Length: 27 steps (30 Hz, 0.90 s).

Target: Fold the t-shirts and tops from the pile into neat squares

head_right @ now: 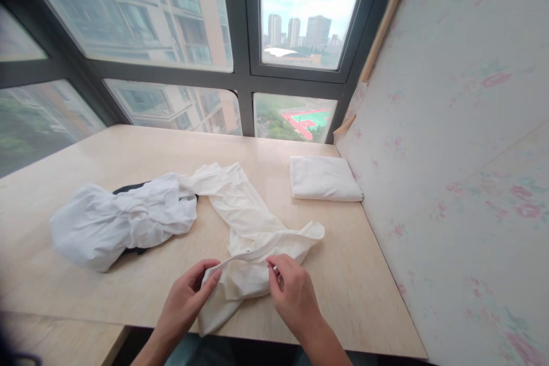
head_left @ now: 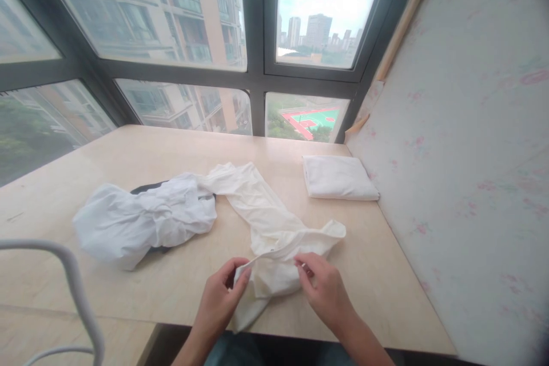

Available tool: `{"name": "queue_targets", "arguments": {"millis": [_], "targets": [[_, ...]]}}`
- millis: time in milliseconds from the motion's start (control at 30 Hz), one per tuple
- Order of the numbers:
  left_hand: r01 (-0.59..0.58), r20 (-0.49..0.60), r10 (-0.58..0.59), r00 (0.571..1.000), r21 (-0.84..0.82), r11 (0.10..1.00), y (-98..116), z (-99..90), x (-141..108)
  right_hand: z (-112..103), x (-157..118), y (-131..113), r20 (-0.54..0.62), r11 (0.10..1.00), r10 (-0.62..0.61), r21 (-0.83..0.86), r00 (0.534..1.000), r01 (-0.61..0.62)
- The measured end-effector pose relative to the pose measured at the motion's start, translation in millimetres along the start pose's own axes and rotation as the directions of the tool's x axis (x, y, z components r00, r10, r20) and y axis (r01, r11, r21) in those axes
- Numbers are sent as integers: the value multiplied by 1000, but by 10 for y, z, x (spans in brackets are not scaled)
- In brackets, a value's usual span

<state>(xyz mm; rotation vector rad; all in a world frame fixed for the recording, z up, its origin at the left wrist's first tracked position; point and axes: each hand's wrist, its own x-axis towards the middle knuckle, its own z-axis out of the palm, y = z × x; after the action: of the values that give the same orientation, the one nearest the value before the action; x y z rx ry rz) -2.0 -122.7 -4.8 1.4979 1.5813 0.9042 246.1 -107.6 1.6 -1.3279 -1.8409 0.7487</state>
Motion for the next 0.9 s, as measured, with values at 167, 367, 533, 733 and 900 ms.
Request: {"name": "queue_targets", "arguments": {"millis": [167,367,533,733,900], "targets": [[-342,284,327,902,4,940,313,363,-273,264,-385,-130,84,922,240,293,967,-254],[-540,521,513,682,-114,834,366,763,-281,141,-652,84,39,799,463,415,885,-436],[-518,344,536,771,-150,842,374,794,-277,-2,-686,239,169,720,456,507,874,-474],[-405,280,403,871,-55,913,318,746,-341,129,-742,208,152,580,504,670,850,-464],[-389,315,392,864,-74,918,212,773,-438,156,-729,82,164,641,424,640,891,-423]]}}
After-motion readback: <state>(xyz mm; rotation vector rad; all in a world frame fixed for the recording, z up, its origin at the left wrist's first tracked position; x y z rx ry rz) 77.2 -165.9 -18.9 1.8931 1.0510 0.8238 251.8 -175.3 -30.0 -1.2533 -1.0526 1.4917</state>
